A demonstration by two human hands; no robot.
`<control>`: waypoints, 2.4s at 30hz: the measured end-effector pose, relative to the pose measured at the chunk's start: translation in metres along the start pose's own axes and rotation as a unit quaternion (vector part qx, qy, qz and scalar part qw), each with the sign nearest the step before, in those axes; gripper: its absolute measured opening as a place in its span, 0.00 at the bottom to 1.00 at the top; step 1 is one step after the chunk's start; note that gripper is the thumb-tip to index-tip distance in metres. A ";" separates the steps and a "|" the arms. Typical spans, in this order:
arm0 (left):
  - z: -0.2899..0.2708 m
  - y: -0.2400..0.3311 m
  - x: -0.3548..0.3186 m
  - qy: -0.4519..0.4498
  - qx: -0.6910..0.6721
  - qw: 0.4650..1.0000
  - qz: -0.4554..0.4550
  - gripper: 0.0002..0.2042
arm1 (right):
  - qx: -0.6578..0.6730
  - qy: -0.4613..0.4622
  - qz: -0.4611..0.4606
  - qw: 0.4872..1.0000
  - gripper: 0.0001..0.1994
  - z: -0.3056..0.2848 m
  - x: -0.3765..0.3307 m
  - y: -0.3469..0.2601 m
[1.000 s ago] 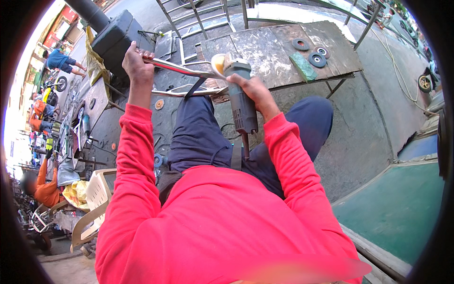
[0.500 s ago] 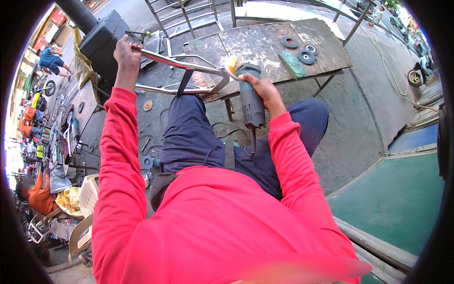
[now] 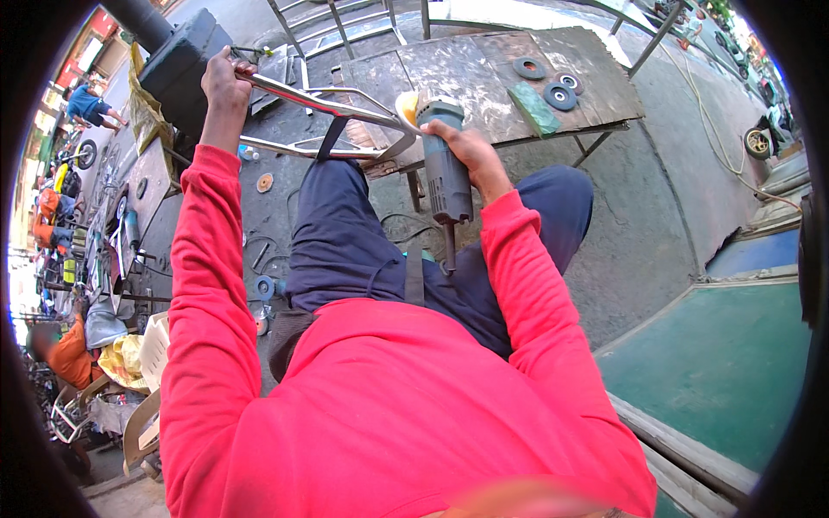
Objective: The person uses an angle grinder to smooth and polish a metal frame while seated on the ground. They repeatedly reposition the frame and grind different edges, occasionally inspecting the surface before continuing.
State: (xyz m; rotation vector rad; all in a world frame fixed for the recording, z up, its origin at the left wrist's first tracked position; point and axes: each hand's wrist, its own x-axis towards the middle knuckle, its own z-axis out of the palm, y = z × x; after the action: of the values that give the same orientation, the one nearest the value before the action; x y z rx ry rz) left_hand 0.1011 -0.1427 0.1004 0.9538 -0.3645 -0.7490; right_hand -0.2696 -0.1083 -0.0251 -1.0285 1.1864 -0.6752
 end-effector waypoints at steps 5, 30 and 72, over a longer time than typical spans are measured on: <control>0.006 -0.001 -0.009 -0.001 0.005 1.000 0.000 0.13 | -0.009 -0.006 -0.020 1.000 0.30 0.008 0.000 -0.004; 0.009 -0.003 -0.038 0.021 -0.015 0.999 0.036 0.11 | -0.005 -0.004 -0.014 1.000 0.30 0.004 0.007 -0.003; 0.171 -0.064 0.002 -0.221 0.087 0.971 -0.032 0.12 | 0.087 0.142 -0.093 0.982 0.29 -0.088 -0.021 -0.006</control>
State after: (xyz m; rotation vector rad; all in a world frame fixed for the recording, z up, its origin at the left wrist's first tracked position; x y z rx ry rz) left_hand -0.0236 -0.2694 0.1397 0.9630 -0.8023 -1.0024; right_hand -0.3589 -0.1173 -0.0149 -0.9217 1.2586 -1.0825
